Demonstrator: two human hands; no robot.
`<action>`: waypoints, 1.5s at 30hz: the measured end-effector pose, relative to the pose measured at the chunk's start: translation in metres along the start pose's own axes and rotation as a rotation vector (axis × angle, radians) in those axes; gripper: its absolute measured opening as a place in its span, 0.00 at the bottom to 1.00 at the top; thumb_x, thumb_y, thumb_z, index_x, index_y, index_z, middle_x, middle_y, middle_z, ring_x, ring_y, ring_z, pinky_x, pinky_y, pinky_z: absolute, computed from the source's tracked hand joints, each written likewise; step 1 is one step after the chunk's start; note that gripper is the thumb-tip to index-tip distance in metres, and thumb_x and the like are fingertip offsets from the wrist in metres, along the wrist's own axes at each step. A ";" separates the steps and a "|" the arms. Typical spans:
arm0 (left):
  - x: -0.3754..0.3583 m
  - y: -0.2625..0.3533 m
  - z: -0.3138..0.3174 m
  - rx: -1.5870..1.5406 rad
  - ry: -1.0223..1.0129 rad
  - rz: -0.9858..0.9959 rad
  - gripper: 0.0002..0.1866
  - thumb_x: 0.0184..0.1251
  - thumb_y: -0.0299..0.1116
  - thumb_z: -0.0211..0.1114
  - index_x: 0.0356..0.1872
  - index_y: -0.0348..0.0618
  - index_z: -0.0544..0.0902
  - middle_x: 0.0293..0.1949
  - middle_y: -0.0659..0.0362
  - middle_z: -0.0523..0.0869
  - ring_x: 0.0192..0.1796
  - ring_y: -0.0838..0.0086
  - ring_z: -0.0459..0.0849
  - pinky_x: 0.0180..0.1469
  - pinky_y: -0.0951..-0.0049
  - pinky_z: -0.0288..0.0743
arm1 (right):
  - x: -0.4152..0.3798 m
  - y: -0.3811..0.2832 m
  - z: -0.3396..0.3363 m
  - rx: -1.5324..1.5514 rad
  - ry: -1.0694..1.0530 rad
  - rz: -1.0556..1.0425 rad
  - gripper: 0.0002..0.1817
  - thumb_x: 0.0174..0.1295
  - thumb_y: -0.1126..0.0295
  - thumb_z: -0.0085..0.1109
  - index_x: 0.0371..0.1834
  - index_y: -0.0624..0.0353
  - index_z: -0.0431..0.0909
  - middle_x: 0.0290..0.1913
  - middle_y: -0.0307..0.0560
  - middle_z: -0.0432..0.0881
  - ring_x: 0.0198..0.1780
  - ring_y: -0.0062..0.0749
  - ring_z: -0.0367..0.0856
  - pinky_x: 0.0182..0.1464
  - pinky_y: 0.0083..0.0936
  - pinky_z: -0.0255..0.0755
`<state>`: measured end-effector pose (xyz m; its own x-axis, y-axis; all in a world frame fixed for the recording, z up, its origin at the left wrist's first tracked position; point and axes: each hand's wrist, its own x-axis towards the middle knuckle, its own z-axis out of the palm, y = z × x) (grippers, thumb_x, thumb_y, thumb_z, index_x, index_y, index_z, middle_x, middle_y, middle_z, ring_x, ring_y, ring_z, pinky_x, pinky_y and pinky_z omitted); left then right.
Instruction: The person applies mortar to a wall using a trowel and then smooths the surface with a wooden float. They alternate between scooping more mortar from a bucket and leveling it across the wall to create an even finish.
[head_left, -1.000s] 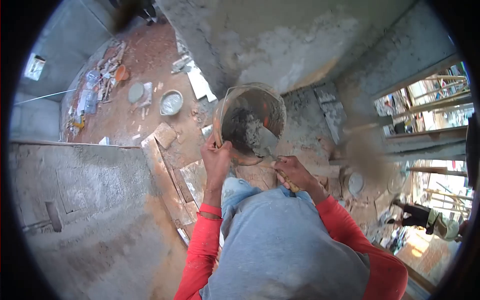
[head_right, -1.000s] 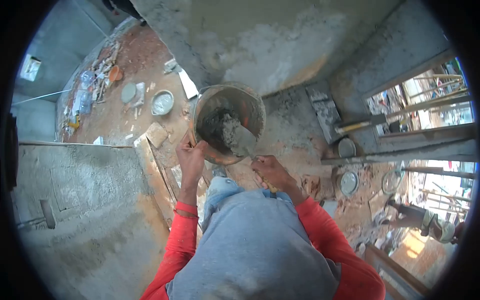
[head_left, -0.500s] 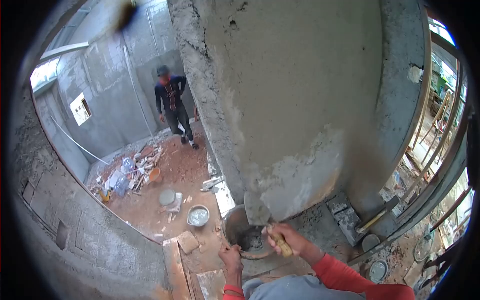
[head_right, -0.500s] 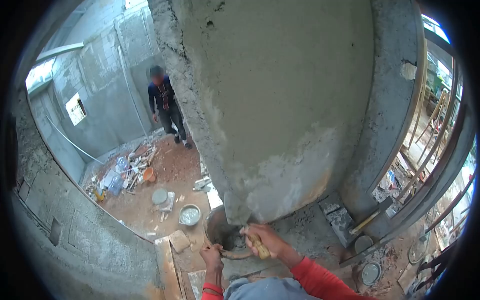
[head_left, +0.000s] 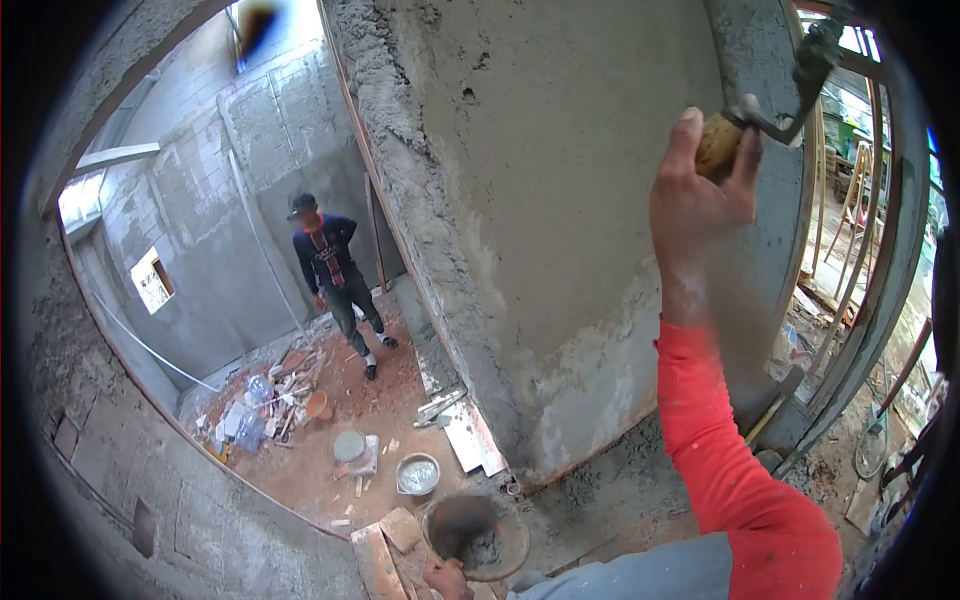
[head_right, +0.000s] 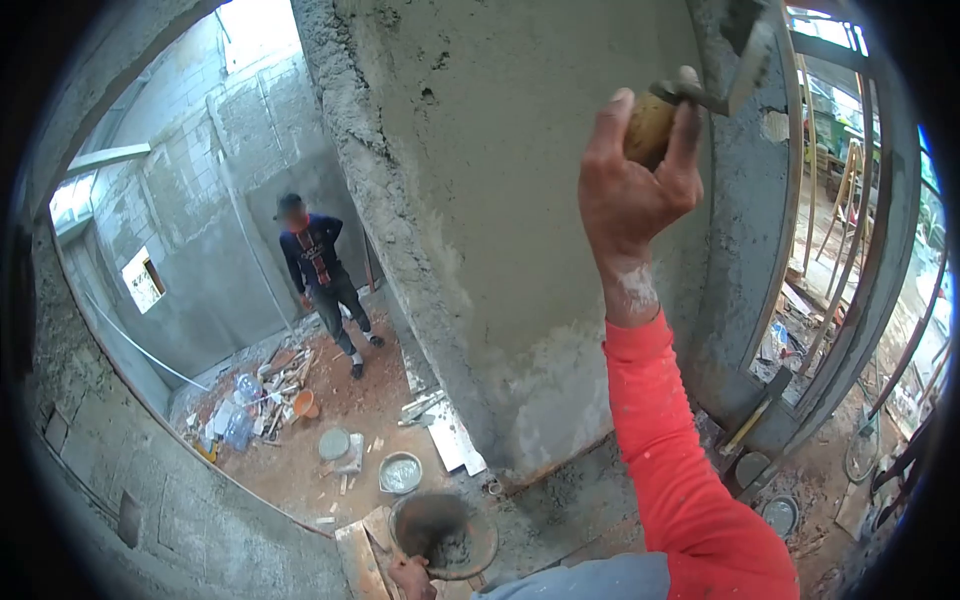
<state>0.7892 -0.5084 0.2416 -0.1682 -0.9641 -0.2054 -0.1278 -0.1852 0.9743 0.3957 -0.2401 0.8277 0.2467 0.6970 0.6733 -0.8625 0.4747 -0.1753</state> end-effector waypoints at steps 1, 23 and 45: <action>0.021 -0.026 -0.012 0.034 0.032 -0.016 0.13 0.55 0.18 0.66 0.43 0.31 0.83 0.37 0.58 0.85 0.36 0.70 0.81 0.38 0.62 0.76 | 0.000 0.001 0.006 -0.028 0.050 -0.067 0.25 0.77 0.69 0.69 0.72 0.68 0.79 0.42 0.37 0.86 0.29 0.20 0.79 0.31 0.23 0.78; -0.088 0.077 0.165 0.177 -0.492 0.309 0.27 0.57 0.18 0.61 0.61 0.34 0.89 0.36 0.59 0.91 0.36 0.75 0.86 0.42 0.67 0.80 | -0.254 0.057 -0.429 -0.108 -2.515 0.369 0.21 0.71 0.50 0.62 0.55 0.55 0.84 0.37 0.59 0.91 0.38 0.63 0.91 0.44 0.56 0.83; -0.078 0.023 0.183 -0.038 -0.406 -0.016 0.13 0.50 0.12 0.65 0.36 0.38 0.88 0.35 0.64 0.88 0.35 0.77 0.82 0.37 0.72 0.74 | -0.098 0.064 -0.067 -0.092 -1.253 0.021 0.10 0.72 0.63 0.66 0.49 0.54 0.85 0.32 0.58 0.87 0.30 0.58 0.88 0.31 0.50 0.77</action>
<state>0.6205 -0.4023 0.2634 -0.5397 -0.8089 -0.2333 -0.0992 -0.2141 0.9718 0.3455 -0.2423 0.7025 -0.3988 -0.2600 0.8794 -0.8147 0.5406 -0.2096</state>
